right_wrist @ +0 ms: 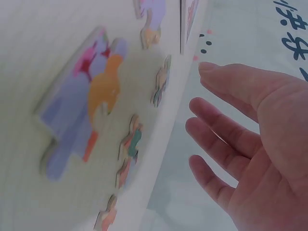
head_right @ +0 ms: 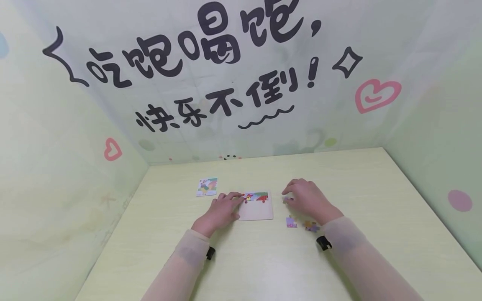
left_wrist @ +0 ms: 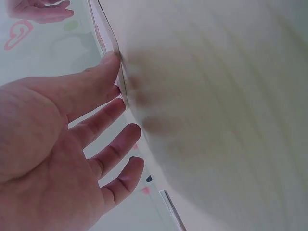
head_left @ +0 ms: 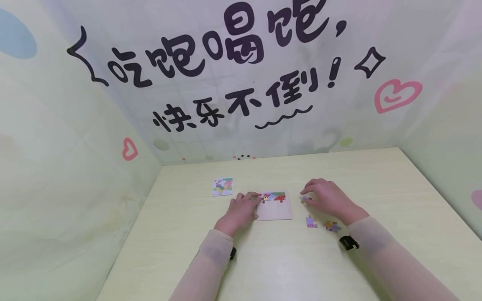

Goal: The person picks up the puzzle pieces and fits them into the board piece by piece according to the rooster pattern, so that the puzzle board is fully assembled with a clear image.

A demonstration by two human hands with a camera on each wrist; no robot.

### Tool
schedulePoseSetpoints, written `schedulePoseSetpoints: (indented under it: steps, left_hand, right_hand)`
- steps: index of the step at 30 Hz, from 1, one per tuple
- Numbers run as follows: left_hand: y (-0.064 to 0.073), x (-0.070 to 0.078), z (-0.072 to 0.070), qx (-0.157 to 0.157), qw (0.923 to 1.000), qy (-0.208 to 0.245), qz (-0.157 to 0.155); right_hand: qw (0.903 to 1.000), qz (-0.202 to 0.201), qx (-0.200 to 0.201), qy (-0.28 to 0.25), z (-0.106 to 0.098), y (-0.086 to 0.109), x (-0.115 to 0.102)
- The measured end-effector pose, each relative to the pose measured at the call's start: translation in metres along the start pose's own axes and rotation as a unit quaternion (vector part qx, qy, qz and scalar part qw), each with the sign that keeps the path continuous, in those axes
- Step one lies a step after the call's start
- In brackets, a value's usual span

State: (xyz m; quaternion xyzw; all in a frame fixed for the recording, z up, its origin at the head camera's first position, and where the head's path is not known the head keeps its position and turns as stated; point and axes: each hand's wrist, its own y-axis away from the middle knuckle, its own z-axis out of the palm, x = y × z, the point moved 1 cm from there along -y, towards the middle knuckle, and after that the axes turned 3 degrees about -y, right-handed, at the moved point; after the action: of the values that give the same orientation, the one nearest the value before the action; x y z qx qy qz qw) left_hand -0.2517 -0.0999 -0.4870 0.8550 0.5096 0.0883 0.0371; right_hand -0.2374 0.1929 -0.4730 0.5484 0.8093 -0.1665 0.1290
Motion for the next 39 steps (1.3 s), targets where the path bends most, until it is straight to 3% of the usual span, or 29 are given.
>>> schedulePoseSetpoints:
  steps: [14,39]
  left_hand:
    - [0.000,-0.001,-0.003,-0.007,1.0000,0.000,0.002]
    - [0.000,0.000,-0.003,-0.008,0.9999,0.012,0.000]
  right_hand:
    - [0.9998,0.003,-0.002,0.017,-0.001,0.010,0.012]
    - [0.9998,0.003,-0.015,0.014,0.011,0.005,0.017]
